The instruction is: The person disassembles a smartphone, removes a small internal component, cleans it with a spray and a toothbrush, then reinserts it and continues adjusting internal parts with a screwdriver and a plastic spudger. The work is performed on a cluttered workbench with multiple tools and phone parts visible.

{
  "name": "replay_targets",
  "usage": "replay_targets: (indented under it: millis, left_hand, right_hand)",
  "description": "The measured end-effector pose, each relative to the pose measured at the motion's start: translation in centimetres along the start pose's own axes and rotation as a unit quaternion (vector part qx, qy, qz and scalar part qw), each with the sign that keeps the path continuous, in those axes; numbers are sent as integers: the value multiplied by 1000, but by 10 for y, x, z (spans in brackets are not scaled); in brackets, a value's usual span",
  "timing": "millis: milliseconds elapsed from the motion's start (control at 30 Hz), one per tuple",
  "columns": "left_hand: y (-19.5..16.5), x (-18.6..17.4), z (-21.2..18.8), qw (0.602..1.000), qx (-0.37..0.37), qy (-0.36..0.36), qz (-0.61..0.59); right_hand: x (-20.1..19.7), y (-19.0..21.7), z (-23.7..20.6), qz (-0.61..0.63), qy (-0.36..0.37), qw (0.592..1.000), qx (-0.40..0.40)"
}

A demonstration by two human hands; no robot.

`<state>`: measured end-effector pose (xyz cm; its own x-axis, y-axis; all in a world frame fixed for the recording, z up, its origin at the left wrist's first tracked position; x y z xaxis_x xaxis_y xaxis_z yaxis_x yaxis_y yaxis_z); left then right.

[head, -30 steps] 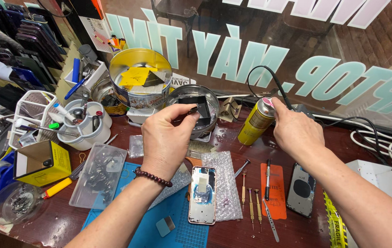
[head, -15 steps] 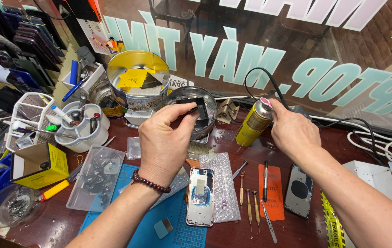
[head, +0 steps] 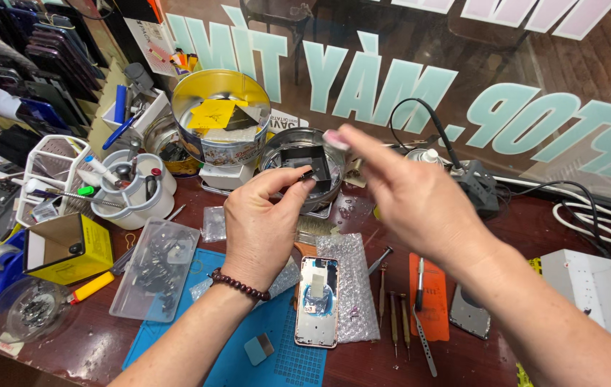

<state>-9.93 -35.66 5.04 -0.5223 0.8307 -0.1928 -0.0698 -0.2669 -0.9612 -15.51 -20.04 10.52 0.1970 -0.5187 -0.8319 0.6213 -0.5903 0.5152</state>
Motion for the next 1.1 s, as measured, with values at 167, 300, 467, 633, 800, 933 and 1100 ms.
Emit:
replay_targets:
  millis: [167,300,467,633,800,933,1100]
  left_hand:
    - [-4,-3,-1,999,32,-13,8]
    - [-7,-7,-1,998,52,-28,2]
    - [-27,-12,-6,986,146,-57,50]
    - [-30,-12,-10,983,150,-63,82]
    - [-29,-14,-10,984,150,-64,68]
    - [-25,-13,-9,985,145,-68,55]
    - [-3,-7,-6,997,51,-45,23]
  right_hand:
    - [9,14,-5,38,4,992,-121]
    - [4,3,-5,4,-26,995,-96]
    - [3,8,-5,16,-19,993,-116]
    - [4,31,-12,53,-27,968,-244]
    - [3,0,-5,29,-58,990,-127]
    - [17,-7,-5,-21,-3,996,-89]
    - [11,9,-11,19,-25,990,-139]
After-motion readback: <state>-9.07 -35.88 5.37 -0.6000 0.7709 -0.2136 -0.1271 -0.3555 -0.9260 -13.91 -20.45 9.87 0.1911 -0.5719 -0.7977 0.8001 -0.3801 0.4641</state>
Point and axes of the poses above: each hand's wrist, its own z-axis towards the middle knuckle, its own x-axis out of the palm, y = z × x, the point moved 10 cm from there along z, towards the middle knuckle, and after that the axes turned 10 degrees about -x, right-handed, at the moved point
